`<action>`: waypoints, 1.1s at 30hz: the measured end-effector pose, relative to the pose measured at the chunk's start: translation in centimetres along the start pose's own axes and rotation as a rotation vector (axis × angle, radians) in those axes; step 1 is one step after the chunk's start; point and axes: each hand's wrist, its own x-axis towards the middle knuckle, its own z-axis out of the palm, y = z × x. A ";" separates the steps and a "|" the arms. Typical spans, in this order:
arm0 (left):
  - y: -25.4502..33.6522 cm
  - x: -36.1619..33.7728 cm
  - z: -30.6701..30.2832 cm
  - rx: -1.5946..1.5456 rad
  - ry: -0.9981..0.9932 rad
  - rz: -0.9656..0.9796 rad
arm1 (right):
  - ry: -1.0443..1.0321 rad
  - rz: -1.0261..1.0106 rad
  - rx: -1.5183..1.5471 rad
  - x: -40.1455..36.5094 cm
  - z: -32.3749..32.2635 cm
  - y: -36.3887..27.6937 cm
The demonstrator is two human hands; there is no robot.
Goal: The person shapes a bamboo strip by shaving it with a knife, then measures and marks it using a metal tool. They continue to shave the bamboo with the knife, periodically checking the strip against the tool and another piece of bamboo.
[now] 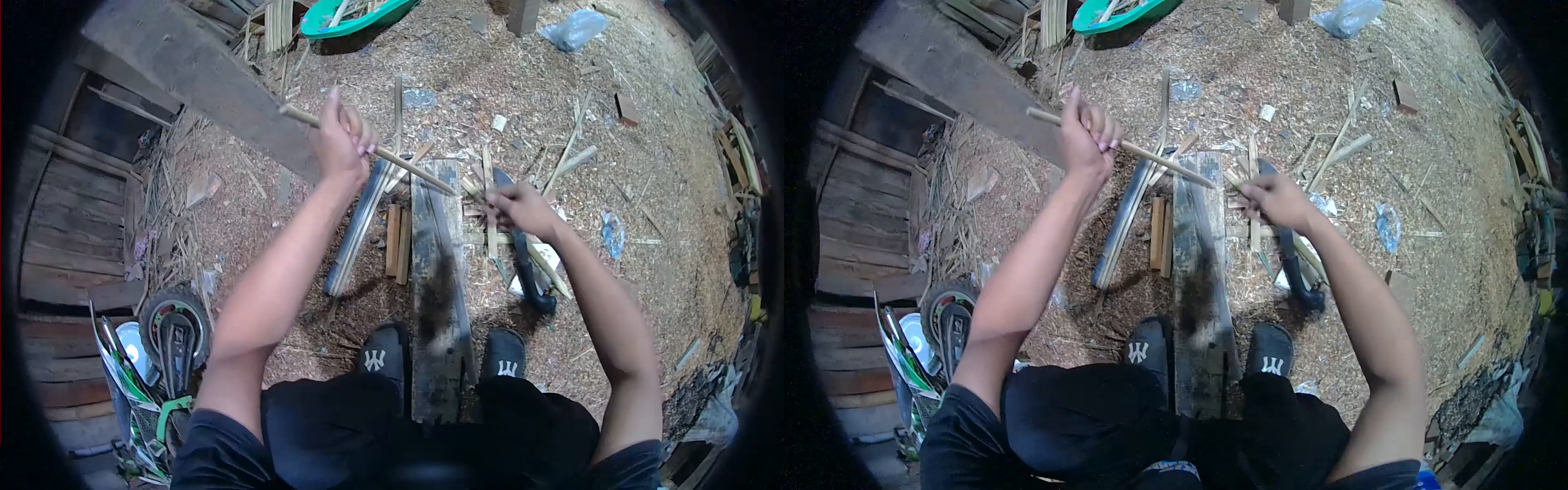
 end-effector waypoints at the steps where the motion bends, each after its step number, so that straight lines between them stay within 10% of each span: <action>1: -1.2 -0.4 -0.1 -0.003 0.006 0.000 | 0.045 0.006 -0.171 -0.4 -0.9 2.6; 9: -4.6 -2.5 -6.1 0.082 0.062 0.131 | 0.520 0.156 -0.742 -11.7 4.0 14.8; 19: -4.5 -8.7 -7.4 0.034 0.086 0.126 | 0.512 0.437 -0.416 -9.7 5.0 11.8; 33: -6.2 -11.1 -11.2 -0.045 -0.127 0.208 | 0.420 -0.044 -0.149 -3.5 12.6 9.3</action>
